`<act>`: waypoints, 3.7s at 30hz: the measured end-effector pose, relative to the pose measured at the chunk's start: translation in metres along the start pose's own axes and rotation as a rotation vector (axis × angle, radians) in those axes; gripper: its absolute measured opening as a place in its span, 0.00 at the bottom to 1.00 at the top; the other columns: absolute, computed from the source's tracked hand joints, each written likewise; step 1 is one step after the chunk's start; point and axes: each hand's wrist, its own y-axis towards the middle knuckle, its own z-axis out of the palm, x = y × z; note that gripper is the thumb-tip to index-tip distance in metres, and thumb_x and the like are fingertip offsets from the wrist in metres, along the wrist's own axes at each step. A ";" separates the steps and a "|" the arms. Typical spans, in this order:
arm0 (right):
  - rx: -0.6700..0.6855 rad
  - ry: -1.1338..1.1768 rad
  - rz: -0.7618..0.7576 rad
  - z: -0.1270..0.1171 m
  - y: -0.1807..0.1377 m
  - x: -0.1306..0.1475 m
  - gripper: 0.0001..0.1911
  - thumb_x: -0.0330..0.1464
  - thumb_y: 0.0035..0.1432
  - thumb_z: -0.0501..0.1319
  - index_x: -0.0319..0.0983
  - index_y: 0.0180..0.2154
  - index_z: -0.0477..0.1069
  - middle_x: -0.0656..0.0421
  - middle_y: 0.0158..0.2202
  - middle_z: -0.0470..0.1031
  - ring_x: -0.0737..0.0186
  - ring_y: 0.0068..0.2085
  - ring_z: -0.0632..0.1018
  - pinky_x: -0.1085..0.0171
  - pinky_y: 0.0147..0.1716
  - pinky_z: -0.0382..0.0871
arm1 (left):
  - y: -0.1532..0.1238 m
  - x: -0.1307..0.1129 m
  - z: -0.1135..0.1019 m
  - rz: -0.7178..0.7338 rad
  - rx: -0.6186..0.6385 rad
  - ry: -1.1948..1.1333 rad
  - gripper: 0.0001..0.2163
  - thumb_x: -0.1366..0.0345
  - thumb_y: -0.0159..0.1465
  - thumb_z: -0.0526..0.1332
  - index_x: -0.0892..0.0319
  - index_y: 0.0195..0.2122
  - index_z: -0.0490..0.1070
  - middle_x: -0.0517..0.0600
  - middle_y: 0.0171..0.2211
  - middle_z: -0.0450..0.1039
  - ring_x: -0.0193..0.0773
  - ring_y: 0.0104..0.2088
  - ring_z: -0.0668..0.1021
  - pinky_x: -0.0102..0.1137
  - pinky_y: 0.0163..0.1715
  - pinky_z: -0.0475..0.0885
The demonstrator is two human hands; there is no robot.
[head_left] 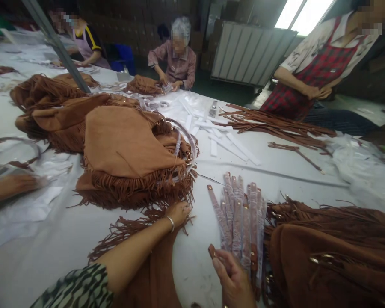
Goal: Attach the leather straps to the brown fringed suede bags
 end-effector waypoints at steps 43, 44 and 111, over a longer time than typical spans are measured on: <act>0.189 0.299 0.105 0.041 -0.132 0.053 0.22 0.47 0.44 0.66 0.36 0.26 0.63 0.70 0.14 0.55 0.80 0.14 0.51 0.74 0.13 0.39 | -0.236 -0.071 -0.080 0.857 0.124 0.388 0.15 0.50 0.62 0.52 0.57 0.35 0.64 0.47 0.31 0.69 0.37 0.32 0.71 0.31 0.31 0.62; 0.204 0.284 0.102 0.042 -0.134 0.053 0.22 0.47 0.44 0.66 0.36 0.26 0.63 0.69 0.14 0.56 0.80 0.14 0.52 0.74 0.13 0.40 | -0.237 -0.072 -0.081 0.848 0.127 0.379 0.15 0.50 0.63 0.52 0.57 0.35 0.64 0.47 0.32 0.69 0.37 0.32 0.71 0.30 0.31 0.62; 0.347 0.264 0.144 0.021 -0.163 0.024 0.23 0.48 0.46 0.64 0.37 0.23 0.58 0.68 0.18 0.51 0.74 0.19 0.49 0.70 0.19 0.39 | -0.239 -0.064 -0.069 0.971 0.150 0.450 0.09 0.59 0.64 0.50 0.60 0.38 0.59 0.49 0.31 0.68 0.38 0.31 0.71 0.33 0.29 0.65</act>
